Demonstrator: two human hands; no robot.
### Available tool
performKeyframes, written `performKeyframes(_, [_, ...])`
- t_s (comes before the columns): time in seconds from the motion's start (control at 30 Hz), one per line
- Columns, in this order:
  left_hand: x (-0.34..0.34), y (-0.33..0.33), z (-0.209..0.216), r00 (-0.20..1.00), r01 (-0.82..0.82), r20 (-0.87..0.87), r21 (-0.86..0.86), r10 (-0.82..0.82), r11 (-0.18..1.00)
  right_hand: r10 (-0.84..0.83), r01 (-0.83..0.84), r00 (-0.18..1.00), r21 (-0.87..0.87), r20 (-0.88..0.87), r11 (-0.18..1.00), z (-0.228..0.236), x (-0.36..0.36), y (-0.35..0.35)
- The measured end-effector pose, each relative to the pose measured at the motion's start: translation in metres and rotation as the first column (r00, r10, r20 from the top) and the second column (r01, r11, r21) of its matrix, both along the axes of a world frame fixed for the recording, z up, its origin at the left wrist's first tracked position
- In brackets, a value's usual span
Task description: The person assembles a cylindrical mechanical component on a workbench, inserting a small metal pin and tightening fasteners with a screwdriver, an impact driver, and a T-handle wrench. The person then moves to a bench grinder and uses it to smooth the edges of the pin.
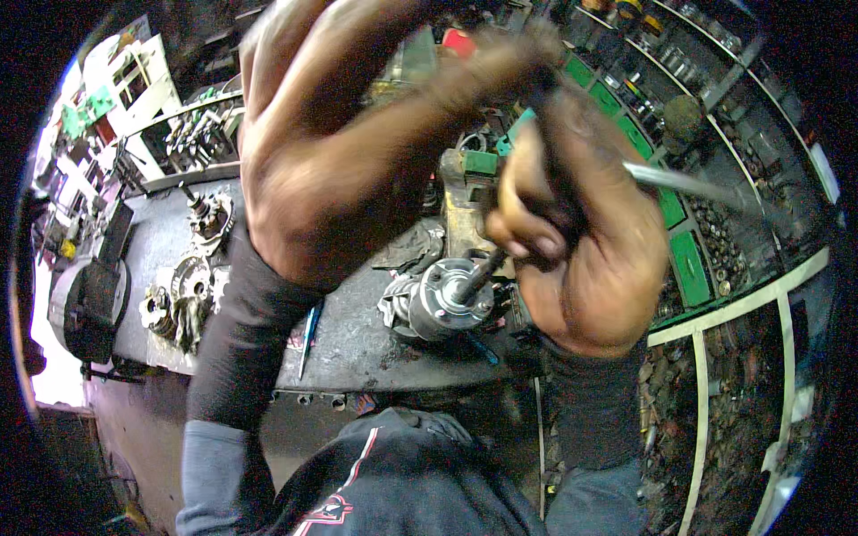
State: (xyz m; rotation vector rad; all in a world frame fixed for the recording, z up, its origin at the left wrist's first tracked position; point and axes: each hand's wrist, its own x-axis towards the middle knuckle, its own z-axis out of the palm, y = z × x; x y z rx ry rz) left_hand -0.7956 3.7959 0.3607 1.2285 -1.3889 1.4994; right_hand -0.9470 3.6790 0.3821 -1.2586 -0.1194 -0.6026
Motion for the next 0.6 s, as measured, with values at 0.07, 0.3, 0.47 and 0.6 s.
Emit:
performKeyframes(0.07, [-0.005,0.001,-0.034,0.929,0.193,-0.293,-0.14,-0.227,0.971,0.045,-0.038,0.993,-0.058,0.113,0.998,-0.008,-0.001,0.006])
performKeyframes(0.3, [-0.058,0.009,-0.165,-0.056,0.747,-0.928,-0.284,-0.369,0.601,-0.169,0.183,0.974,-0.086,0.15,0.979,-0.045,0.016,0.007])
performKeyframes(0.47, [-0.066,-0.014,-0.168,-0.051,0.701,-0.897,-0.345,-0.438,0.624,-0.328,0.349,0.934,-0.169,0.139,0.922,-0.065,0.019,0.019])
performKeyframes(0.6, [-0.078,-0.034,-0.162,0.153,0.602,-0.886,-0.268,-0.438,0.752,-0.101,0.113,0.991,-0.137,0.09,0.984,-0.059,0.027,0.008])
